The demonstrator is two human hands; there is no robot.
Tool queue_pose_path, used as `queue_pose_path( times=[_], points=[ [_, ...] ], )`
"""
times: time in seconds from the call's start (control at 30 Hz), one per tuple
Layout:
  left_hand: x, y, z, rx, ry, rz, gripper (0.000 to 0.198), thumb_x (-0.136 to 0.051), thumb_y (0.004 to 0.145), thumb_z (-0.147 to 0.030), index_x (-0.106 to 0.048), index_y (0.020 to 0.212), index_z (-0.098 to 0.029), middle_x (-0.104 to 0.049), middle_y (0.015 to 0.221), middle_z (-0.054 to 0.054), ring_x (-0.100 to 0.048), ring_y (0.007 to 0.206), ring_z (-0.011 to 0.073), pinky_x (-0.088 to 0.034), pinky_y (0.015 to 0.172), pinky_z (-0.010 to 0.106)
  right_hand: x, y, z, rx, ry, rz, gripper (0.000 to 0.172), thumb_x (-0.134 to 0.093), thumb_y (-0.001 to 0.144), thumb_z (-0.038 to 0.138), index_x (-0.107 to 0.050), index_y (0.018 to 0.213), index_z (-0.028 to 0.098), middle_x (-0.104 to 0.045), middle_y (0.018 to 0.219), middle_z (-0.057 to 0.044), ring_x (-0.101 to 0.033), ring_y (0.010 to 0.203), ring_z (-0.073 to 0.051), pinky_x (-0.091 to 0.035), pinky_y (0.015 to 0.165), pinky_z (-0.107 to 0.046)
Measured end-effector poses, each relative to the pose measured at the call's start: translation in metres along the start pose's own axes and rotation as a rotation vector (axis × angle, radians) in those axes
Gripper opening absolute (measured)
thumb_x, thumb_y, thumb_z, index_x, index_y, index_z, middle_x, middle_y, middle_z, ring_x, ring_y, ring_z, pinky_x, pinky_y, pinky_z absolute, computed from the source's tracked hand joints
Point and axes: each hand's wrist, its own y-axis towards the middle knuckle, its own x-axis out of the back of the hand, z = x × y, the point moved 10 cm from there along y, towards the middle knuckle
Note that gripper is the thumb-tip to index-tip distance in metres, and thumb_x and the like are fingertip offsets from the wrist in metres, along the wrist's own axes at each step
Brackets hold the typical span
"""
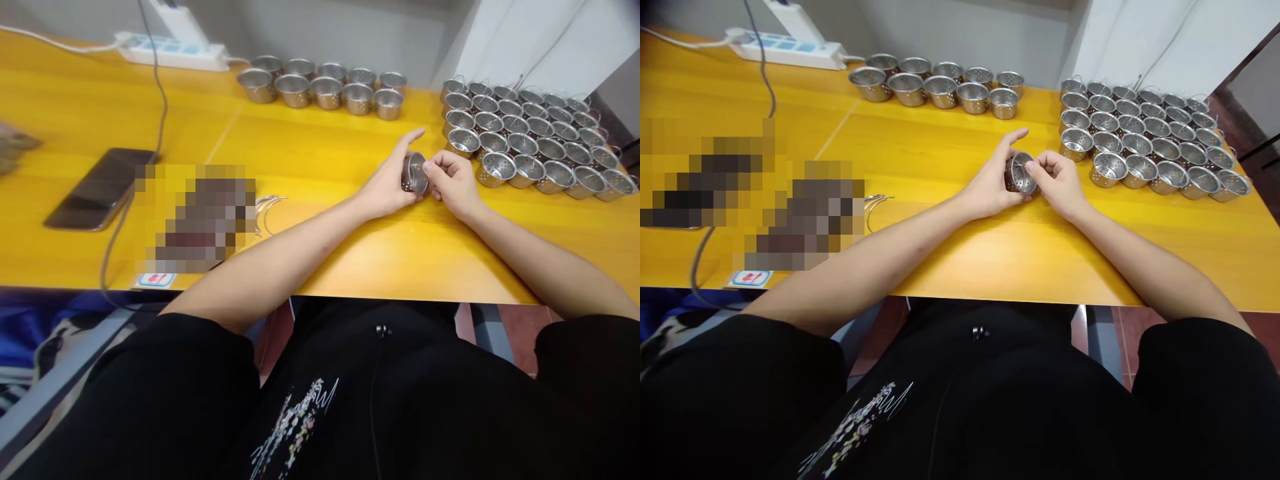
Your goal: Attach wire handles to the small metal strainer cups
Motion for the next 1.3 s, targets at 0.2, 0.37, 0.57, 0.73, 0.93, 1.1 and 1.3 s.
queue_pose_path(
  times=[0.2, 0.37, 0.57, 0.73, 0.93, 1.1, 1.3],
  points=[
    [-0.001, 0.000, -0.005, 0.024, 0.047, 0.018, 0.126, -0.094, 0.092, -0.081, -0.038, 0.194, -0.032, -0.080, 0.144, 0.012, -0.079, 0.129, 0.0369, -0.061, 0.117, 0.064, 0.000, 0.001, -0.013, -0.025, -0.011, -0.006, 0.086, -0.077, 0.091, 0.115, -0.053, 0.090, 0.032, -0.049, 0.068, 0.004, -0.043, 0.054, -0.017, -0.038, 0.050, -0.037],
    [0.004, -0.001, -0.023, 0.035, 0.066, -0.005, 0.118, -0.088, 0.095, -0.083, -0.046, 0.190, -0.028, -0.079, 0.153, 0.013, -0.074, 0.143, 0.0369, -0.058, 0.122, 0.061, 0.000, 0.001, -0.016, -0.036, 0.008, -0.002, 0.087, -0.079, 0.089, 0.115, -0.053, 0.088, 0.032, -0.046, 0.065, 0.006, -0.036, 0.049, -0.015, -0.036, 0.044, -0.036],
    [0.008, -0.002, -0.021, 0.059, 0.163, -0.006, 0.112, -0.087, 0.093, -0.078, -0.050, 0.190, -0.033, -0.076, 0.168, 0.009, -0.063, 0.163, 0.0363, -0.051, 0.138, 0.058, -0.003, 0.002, -0.008, -0.044, 0.054, 0.043, 0.088, -0.080, 0.092, 0.112, -0.050, 0.077, 0.031, -0.043, 0.063, 0.006, -0.035, 0.051, -0.015, -0.039, 0.044, -0.034],
    [0.006, -0.001, -0.014, -0.078, 0.138, -0.016, 0.107, -0.095, 0.089, -0.051, -0.051, 0.184, -0.033, -0.067, 0.180, 0.015, -0.065, 0.167, 0.0408, -0.050, 0.145, 0.065, -0.005, 0.003, 0.000, -0.058, 0.111, 0.058, 0.090, -0.085, 0.090, 0.110, -0.052, 0.069, 0.030, -0.041, 0.059, 0.006, -0.035, 0.048, -0.013, -0.039, 0.043, -0.032],
    [0.003, 0.002, -0.007, -0.204, 0.190, -0.012, 0.104, -0.091, 0.090, -0.044, -0.047, 0.184, -0.034, -0.067, 0.178, 0.017, -0.062, 0.169, 0.0443, -0.046, 0.149, 0.071, -0.007, 0.003, 0.006, -0.096, 0.183, 0.090, 0.093, -0.093, 0.082, 0.109, -0.056, 0.060, 0.026, -0.043, 0.055, 0.005, -0.040, 0.047, -0.011, -0.041, 0.044, -0.027],
    [0.000, 0.002, -0.004, -0.265, 0.218, -0.009, 0.101, -0.088, 0.091, -0.040, -0.047, 0.184, -0.038, -0.067, 0.176, 0.015, -0.065, 0.163, 0.0440, -0.051, 0.146, 0.073, -0.009, 0.001, 0.009, -0.144, 0.201, 0.114, 0.093, -0.097, 0.082, 0.104, -0.053, 0.057, 0.026, -0.042, 0.055, 0.005, -0.040, 0.048, -0.010, -0.044, 0.044, -0.025],
    [0.005, 0.001, -0.006, -0.218, 0.263, -0.064, 0.102, -0.091, 0.096, -0.040, -0.045, 0.187, -0.035, -0.055, 0.187, 0.017, -0.055, 0.176, 0.0450, -0.046, 0.150, 0.071, -0.005, 0.002, 0.008, -0.173, 0.252, 0.042, 0.099, -0.099, 0.077, 0.103, -0.037, 0.055, 0.028, -0.030, 0.055, 0.007, -0.031, 0.050, -0.010, -0.037, 0.042, -0.026]
  ],
)
